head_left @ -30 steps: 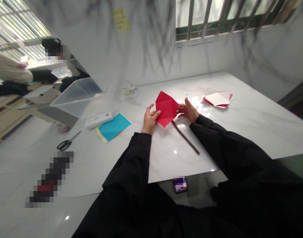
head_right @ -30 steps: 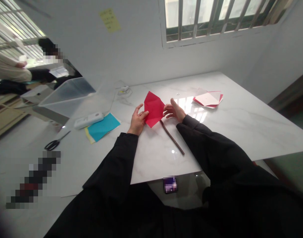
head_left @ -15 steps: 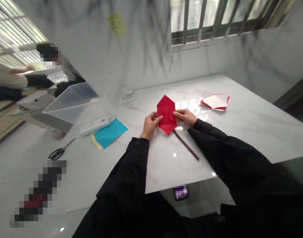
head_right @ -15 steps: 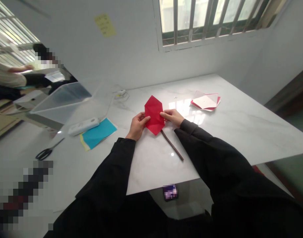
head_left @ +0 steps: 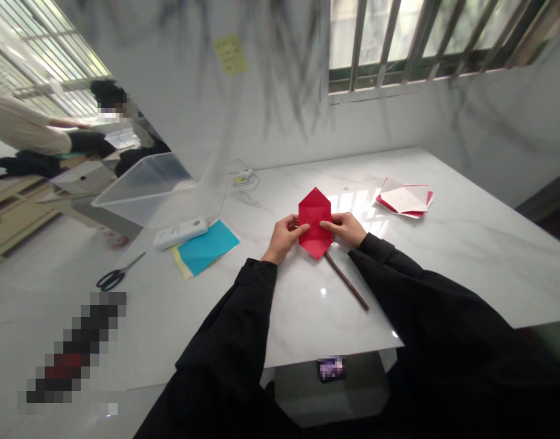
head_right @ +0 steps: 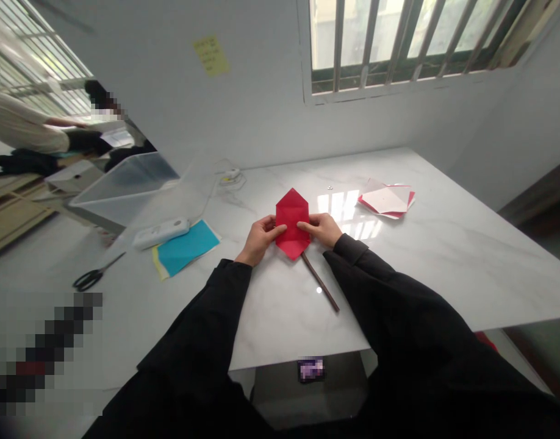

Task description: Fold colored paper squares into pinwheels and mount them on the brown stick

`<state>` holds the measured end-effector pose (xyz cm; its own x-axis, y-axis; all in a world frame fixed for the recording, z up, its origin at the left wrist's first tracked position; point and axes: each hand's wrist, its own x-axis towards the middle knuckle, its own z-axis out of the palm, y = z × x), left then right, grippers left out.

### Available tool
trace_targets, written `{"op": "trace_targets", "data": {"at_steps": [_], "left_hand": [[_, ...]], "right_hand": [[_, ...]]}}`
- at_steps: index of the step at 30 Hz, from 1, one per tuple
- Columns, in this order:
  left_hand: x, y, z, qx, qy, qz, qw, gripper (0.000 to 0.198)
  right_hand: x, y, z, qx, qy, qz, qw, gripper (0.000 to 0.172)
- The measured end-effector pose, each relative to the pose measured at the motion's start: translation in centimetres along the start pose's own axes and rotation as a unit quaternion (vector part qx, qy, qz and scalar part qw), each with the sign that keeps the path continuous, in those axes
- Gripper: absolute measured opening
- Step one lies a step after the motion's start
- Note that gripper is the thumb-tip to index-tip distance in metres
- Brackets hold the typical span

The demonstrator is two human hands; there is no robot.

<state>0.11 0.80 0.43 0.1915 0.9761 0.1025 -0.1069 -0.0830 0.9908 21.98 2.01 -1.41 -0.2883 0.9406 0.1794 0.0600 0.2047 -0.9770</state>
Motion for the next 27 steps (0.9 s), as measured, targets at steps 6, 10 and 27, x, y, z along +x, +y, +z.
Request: {"op": "trace_targets", "data": {"at_steps": [6, 10, 27], "left_hand": [[-0.23, 0.16, -0.04, -0.015, -0.029, -0.005, 0.999, 0.051], [-0.28, 0.13, 0.14, -0.014, -0.040, -0.011, 0.999, 0.051], [-0.17, 0.00, -0.01, 0.025, -0.048, -0.006, 0.999, 0.047]], "right_hand": [[-0.10, -0.25, 0.27, 0.000, 0.004, 0.019, 1.000, 0.052], [-0.35, -0.20, 0.24, 0.018, 0.009, 0.027, 0.999, 0.054], [-0.77, 0.13, -0.03, -0.009, 0.023, 0.018, 1.000, 0.051]]}}
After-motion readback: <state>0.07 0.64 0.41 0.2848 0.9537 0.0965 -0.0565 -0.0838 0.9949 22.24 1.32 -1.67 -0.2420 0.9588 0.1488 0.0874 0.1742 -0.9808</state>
